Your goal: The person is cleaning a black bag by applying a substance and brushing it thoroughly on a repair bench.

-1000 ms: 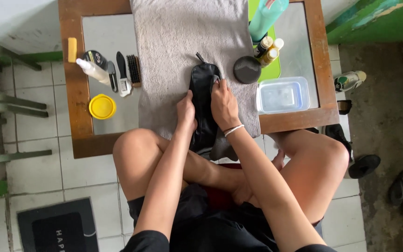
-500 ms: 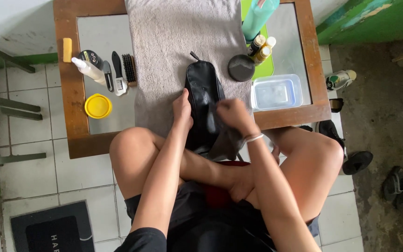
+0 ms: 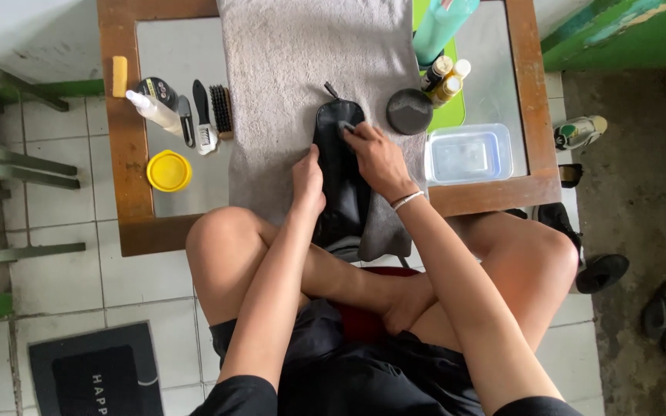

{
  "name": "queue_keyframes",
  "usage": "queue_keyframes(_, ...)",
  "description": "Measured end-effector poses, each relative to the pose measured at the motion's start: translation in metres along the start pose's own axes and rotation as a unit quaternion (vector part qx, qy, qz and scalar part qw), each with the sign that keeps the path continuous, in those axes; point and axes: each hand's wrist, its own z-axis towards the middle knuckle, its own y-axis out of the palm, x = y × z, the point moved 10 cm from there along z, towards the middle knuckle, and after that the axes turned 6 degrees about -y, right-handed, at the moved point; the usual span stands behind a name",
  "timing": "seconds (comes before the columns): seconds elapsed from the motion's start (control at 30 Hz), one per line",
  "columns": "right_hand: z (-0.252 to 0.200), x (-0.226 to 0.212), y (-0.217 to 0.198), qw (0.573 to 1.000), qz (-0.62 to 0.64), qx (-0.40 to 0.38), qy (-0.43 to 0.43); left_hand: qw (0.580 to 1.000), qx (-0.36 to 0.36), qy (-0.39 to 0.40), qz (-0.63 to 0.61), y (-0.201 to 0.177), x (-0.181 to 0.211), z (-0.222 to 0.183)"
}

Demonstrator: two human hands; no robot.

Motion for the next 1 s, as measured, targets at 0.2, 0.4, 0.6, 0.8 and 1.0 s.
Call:
queue_keyframes(0.2, -0.037, -0.017, 0.012, 0.996, 0.063, -0.062, 0.0, 0.999, 0.027, 0.039, 0.001, -0.032, -0.062, 0.1)
queue_keyframes(0.4, -0.051, -0.011, 0.009, 0.954, 0.215, -0.192, 0.087, 0.999, 0.036, 0.028, 0.03, -0.037, -0.056, 0.093)
queue_keyframes(0.6, -0.001, 0.039, -0.02, 0.984, 0.131, 0.048, 0.11, 0.999, 0.009, -0.024, 0.027, -0.02, -0.032, 0.043)
queue_keyframes(0.8, 0.022, -0.009, 0.006, 0.994, 0.08, 0.02, 0.079, 0.999, -0.025, 0.008, 0.046, 0.001, 0.003, -0.001)
queue_keyframes(1.0, -0.012, -0.012, 0.024, 0.989, 0.116, -0.083, 0.03, 0.998, -0.034, 0.027, 0.034, -0.002, -0.006, 0.018)
